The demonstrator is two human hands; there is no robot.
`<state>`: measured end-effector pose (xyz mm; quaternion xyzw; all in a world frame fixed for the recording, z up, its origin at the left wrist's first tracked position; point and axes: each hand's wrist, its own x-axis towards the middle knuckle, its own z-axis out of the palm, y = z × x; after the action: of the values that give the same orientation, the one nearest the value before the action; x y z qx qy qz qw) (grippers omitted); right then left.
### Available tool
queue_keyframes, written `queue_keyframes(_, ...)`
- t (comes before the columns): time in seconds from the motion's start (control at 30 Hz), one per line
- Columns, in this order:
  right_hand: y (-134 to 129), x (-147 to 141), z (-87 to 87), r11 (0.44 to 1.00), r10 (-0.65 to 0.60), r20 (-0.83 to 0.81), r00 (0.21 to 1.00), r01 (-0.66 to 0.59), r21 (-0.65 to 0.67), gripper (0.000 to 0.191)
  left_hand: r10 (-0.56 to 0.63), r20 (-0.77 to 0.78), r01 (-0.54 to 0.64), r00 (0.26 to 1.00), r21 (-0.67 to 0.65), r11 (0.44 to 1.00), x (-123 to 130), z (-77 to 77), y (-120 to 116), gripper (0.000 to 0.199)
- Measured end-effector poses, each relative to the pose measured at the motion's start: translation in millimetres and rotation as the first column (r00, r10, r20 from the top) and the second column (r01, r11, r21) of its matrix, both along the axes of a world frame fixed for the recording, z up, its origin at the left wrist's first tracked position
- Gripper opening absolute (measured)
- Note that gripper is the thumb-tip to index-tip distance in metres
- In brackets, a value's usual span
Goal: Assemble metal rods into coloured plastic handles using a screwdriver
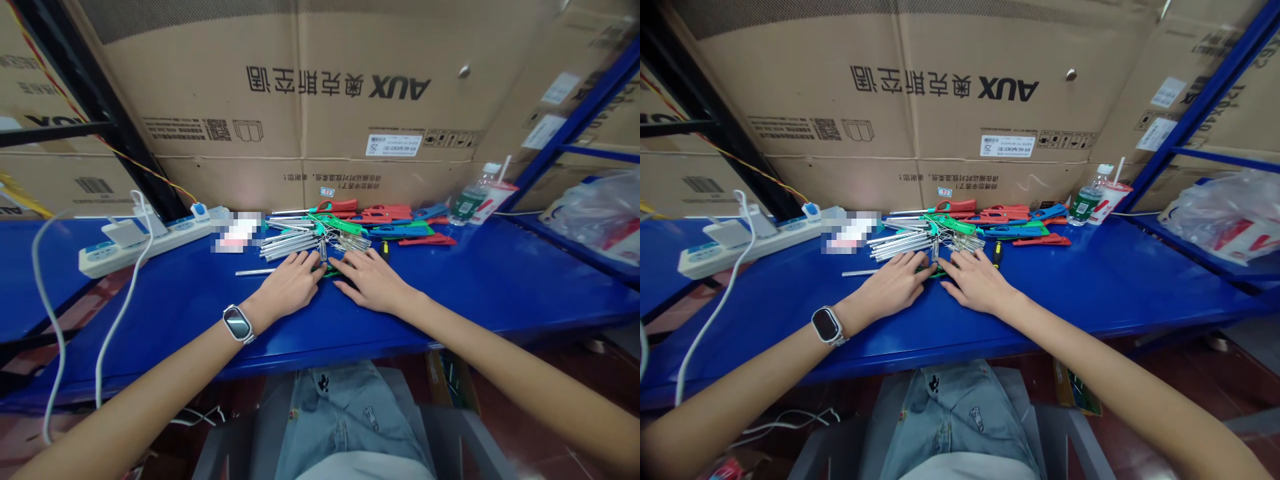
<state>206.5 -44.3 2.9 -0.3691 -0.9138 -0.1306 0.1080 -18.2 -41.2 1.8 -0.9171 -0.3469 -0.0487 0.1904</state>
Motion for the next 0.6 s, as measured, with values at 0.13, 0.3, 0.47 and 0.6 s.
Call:
queue_keyframes(0.13,-2.1,-4.4,3.1,1.000,-0.006,0.060,0.998,0.006,0.005,0.042,-0.002,-0.019,0.002,1.000,0.005,1.000,-0.6,-0.5,-1.2,0.036)
queue_keyframes(0.3,-5.3,-7.8,3.8,0.999,-0.024,0.078,0.997,0.022,0.032,0.042,-0.031,-0.002,0.031,1.000,0.005,0.999,-2.4,0.2,0.1,0.035)
queue_keyframes(0.47,-5.0,-8.1,3.7,1.000,-0.021,0.090,0.996,0.019,0.020,0.043,-0.009,-0.011,0.009,1.000,0.006,1.000,0.4,-0.7,-1.7,0.033)
queue_keyframes(0.6,-4.9,-7.4,3.9,1.000,-0.019,0.085,0.996,0.017,0.014,0.043,-0.025,0.054,0.026,0.998,-0.030,0.999,-3.0,-0.1,-0.3,0.035)
